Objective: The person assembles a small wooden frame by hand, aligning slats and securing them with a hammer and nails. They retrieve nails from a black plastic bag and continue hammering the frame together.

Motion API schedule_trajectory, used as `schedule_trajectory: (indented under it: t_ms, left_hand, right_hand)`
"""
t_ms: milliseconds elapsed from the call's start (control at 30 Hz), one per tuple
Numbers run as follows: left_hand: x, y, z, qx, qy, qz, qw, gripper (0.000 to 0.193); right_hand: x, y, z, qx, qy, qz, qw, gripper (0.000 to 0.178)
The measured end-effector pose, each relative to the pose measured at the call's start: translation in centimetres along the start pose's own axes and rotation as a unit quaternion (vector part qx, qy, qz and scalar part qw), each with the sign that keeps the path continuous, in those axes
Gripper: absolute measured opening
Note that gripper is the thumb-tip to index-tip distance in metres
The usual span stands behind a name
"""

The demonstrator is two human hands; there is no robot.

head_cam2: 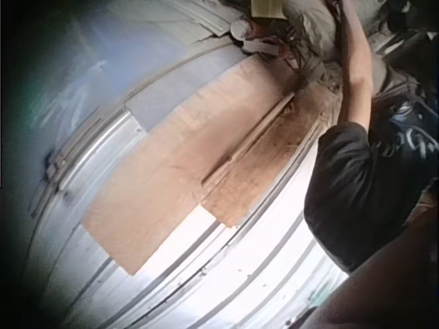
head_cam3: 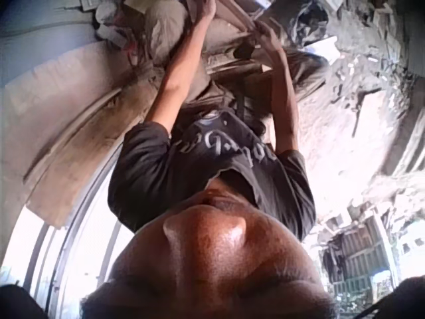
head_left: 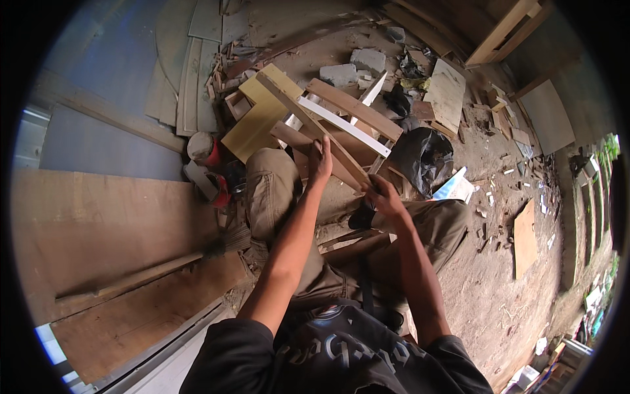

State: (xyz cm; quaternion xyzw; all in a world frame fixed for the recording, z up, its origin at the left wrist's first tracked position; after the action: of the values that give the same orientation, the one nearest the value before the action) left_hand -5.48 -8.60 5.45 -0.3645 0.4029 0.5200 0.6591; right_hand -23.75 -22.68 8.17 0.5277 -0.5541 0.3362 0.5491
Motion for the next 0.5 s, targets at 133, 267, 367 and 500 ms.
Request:
schedule_trajectory:
  t_ms: [133, 267, 367, 500]
  left_hand:
    - [-0.9, -0.4, 0.1, 0.023, -0.060, 0.072, 0.995, 0.051]
    - [-0.7, -0.8, 0.1, 0.052, -0.108, 0.077, 0.990, 0.049]
    - [-1.9, -0.7, -0.6, 0.079, -0.123, 0.078, 0.986, 0.046]
    - [-1.1, -1.6, -0.4, 0.065, -0.160, 0.060, 0.983, 0.041]
  right_hand:
    - [3.2, 3.3, 6.3, 0.038, 0.042, -0.115, 0.992, 0.028]
    - [5.5, 3.9, 9.9, -0.021, 0.092, -0.181, 0.979, 0.038]
    - [4.8, 3.8, 11.8, -0.044, 0.132, -0.186, 0.973, 0.044]
    - [3.8, 3.6, 11.1, -0.040, 0.114, -0.174, 0.977, 0.045]
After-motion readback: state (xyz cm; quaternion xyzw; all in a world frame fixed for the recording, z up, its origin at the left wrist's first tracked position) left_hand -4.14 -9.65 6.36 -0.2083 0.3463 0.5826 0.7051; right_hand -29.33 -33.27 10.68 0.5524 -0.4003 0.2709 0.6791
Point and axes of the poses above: each hand's wrist, its own y-axis away from the middle knuckle, its own z-axis out of the back of the hand, x = y × z, the point moved 2 cm from there along -y, towards the middle knuckle, and after that the axes turned 11 degrees about -y, right-handed, at the moved point
